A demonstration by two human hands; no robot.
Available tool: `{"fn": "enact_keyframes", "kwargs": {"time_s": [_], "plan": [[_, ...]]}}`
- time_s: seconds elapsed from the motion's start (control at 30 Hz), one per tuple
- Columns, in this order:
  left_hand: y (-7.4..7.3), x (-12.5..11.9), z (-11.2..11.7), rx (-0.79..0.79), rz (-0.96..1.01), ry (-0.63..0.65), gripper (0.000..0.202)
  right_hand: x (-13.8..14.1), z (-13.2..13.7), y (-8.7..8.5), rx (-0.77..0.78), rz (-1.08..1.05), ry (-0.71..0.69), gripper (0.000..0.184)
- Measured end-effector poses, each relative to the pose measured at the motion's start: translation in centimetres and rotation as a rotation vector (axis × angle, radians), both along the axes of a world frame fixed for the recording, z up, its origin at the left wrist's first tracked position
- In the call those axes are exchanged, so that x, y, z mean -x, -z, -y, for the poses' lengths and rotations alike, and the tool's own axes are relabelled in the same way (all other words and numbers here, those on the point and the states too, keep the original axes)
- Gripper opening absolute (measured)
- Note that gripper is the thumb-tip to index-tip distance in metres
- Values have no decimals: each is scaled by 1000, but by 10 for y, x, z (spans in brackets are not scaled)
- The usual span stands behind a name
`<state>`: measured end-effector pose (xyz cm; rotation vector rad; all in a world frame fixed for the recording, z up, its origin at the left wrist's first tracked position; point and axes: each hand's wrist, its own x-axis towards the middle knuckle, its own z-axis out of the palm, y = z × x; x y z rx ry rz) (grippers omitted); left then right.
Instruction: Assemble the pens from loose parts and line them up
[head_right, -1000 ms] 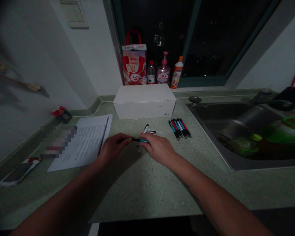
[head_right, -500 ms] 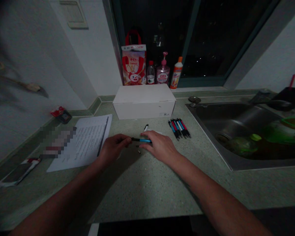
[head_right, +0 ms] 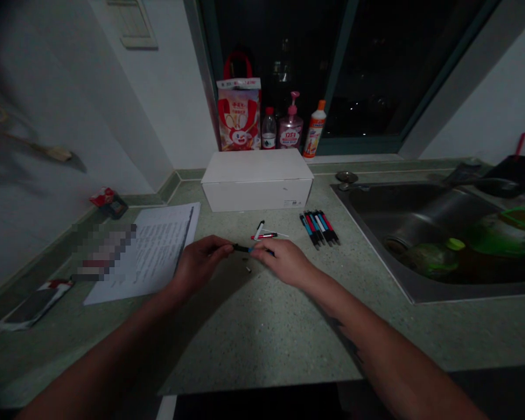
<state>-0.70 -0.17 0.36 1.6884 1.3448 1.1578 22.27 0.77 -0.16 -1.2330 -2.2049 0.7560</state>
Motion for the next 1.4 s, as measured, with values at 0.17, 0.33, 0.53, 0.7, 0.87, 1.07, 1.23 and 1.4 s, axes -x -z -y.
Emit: {"fn": "enact_keyframes", "kwargs": {"time_s": [0.17,0.33,0.53,0.7,0.87,1.07,1.23,1.4], "plan": [[1,-2,0,37,40,-25,14,-1,2,0,-282,145,42,21],[-3,-1,2,-26,24,-3,12,-1,-1,4,-226,107,-29,20],[1,-1,-2,99,-1,-39,21,-3,-6,4,-137,-164,69,18],[6,-3,-4,199,83,48,20,-11,-16,2,132,-616,218,29],[8,-6,-1,280,0,248,20,-9,-21,2,301,-897,207,39],[12,-15,6,395,-4,470,25,-2,-17,8,406,-968,197,57],[16,-13,1,349,-63,299,39,-1,-19,10,383,-961,229,70],[18,-9,-4,336,-23,218,38,-2,-19,8,356,-934,238,61]]}}
